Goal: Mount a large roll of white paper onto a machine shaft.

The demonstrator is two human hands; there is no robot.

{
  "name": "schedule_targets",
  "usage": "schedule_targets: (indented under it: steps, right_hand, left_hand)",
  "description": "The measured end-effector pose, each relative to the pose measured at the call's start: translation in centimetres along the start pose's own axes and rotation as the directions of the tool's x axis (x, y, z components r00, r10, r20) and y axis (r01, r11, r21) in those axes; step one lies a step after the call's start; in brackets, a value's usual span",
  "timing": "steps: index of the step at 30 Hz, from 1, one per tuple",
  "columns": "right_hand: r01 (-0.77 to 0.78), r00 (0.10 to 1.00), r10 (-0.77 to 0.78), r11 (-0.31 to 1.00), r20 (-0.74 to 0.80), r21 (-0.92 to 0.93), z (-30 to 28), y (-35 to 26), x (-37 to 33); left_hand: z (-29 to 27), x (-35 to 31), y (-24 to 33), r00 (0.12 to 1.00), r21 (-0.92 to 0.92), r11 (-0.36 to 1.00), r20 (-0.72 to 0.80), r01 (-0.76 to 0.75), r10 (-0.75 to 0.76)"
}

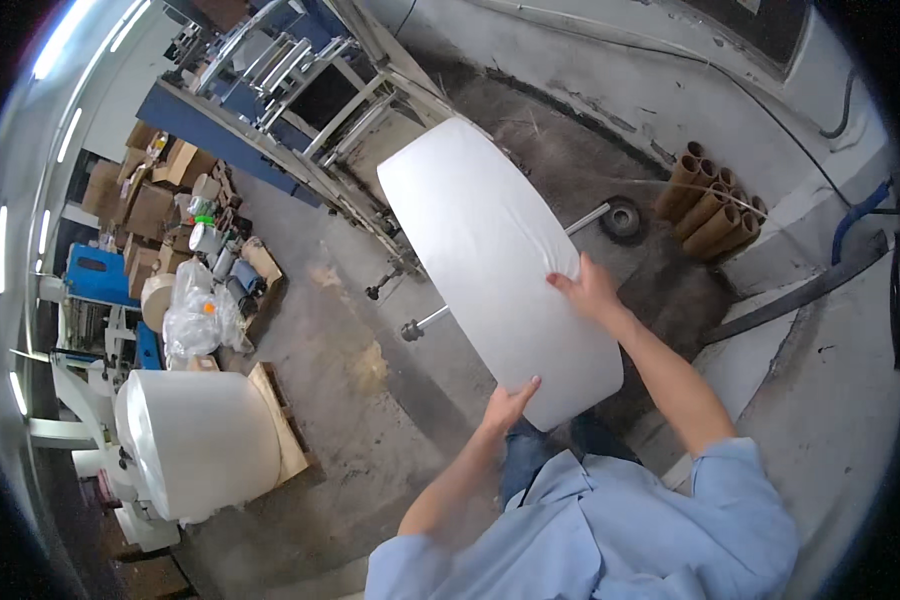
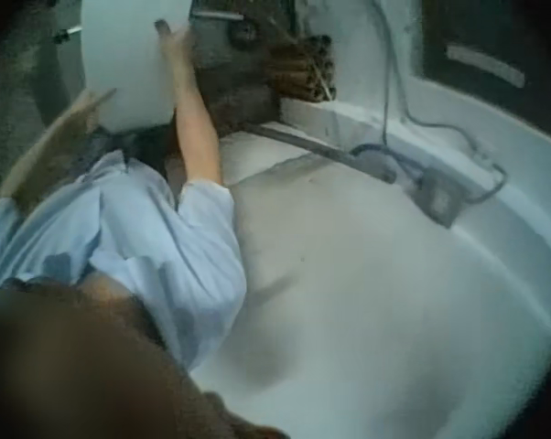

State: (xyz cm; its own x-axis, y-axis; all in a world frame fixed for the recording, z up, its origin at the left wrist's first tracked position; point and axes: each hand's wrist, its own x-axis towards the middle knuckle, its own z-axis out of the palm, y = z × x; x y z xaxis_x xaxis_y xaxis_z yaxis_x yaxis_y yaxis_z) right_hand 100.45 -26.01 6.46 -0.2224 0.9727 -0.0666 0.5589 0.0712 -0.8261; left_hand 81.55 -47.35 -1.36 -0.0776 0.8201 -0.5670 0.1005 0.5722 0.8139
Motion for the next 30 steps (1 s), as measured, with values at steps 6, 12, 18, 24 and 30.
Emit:
schedule_targets:
  steps: [6,12,18,24,30]
  right_hand:
    - [0.102,0.995,-0.102,0.993,-0.017,0.062,1.2,0.0,5.4]
    - [-0.089,0.972,0.107,0.992,0.208,-0.094,0.5,-4.9,8.0]
    - [-0.21,0.952,0.173,0.97,0.254,0.124,1.3,0.6,3.6]
    - [-0.433,0.825,0.458,0.889,0.33,-0.151,-2.2,11.0,-5.9]
    - [-0.507,0.745,0.61,0.781,0.27,-0.365,-7.0,20.4,-12.8]
  left_hand:
    - [-0.3,0.6,5.0,0.997,-0.085,0.995,-0.048,0.052,-0.056]
    - [-3.6,1.0,9.0,0.995,0.079,0.996,-0.094,-0.036,0.043]
    - [-7.3,0.7,8.8,0.928,-0.003,0.968,-0.284,-0.251,0.24]
    - [-9.1,-0.6,12.9,0.942,-0.214,0.962,-0.323,-0.17,0.095]
    - [-9.3,2.5,12.2,0.916,-0.18,0.96,-0.378,-0.216,0.136]
